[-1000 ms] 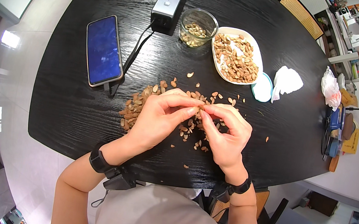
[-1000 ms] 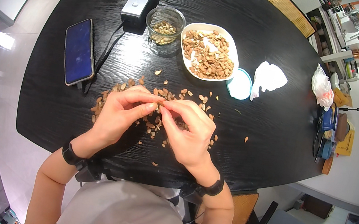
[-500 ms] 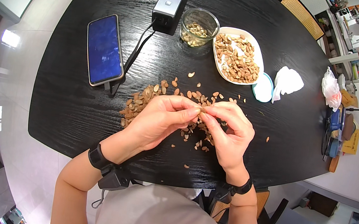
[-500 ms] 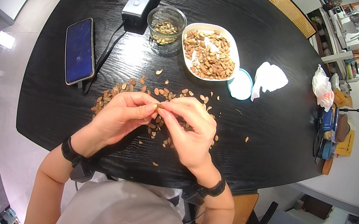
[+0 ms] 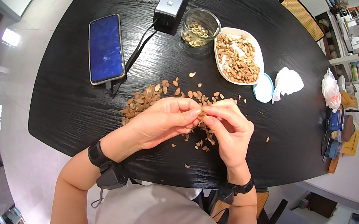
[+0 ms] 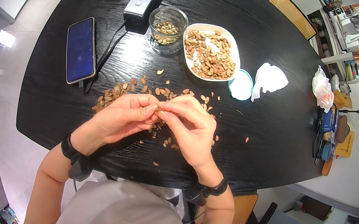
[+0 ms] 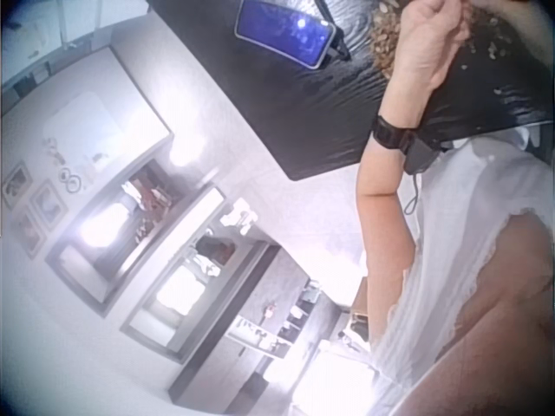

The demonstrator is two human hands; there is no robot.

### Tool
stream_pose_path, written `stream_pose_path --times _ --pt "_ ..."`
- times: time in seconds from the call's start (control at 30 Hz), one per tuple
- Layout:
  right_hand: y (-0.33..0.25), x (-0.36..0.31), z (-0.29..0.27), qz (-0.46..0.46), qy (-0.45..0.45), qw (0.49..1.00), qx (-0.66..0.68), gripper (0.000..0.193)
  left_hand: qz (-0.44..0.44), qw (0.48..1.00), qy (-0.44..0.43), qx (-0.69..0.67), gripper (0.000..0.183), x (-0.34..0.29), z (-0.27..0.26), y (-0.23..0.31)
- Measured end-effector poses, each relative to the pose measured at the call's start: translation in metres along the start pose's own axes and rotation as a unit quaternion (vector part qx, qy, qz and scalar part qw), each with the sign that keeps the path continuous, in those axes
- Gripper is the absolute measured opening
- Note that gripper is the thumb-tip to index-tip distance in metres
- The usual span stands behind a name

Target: Peeling melon seeds and placing the kernels into a small glass bowl.

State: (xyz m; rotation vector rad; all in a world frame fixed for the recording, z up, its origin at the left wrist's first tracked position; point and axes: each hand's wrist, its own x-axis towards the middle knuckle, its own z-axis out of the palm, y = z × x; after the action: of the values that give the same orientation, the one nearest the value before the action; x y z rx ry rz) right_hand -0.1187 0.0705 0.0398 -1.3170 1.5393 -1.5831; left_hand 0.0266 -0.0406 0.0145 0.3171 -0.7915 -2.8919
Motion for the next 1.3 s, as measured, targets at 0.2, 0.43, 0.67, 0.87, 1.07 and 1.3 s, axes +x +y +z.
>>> stream_pose_path --times 0.2,0.43,0.67,0.87,1.07,1.3 --pt "0.005 -0.007 0.004 0.073 0.015 0.989 0.126 0.021 0.033 0.999 0.020 -0.017 0.015 0.002 0.001 -0.007" --pt "0.006 -0.008 0.006 0.053 0.018 0.990 0.132 0.023 0.031 0.998 0.021 -0.048 0.016 0.002 0.005 -0.009" --pt "0.007 -0.007 0.008 0.037 0.026 0.991 0.127 0.023 0.045 0.997 0.032 -0.053 0.013 0.003 0.002 -0.016" --pt "0.008 -0.007 0.006 0.023 0.009 0.992 0.124 0.025 0.051 0.996 0.026 -0.074 0.015 0.004 -0.001 -0.019" --pt "0.009 -0.007 0.006 0.023 0.007 0.992 0.123 0.025 0.047 0.995 0.022 -0.081 0.015 0.004 -0.003 -0.019" --pt "0.008 -0.006 0.003 0.038 -0.005 0.990 0.139 0.021 0.039 0.996 0.021 -0.073 0.014 0.003 -0.003 -0.018"
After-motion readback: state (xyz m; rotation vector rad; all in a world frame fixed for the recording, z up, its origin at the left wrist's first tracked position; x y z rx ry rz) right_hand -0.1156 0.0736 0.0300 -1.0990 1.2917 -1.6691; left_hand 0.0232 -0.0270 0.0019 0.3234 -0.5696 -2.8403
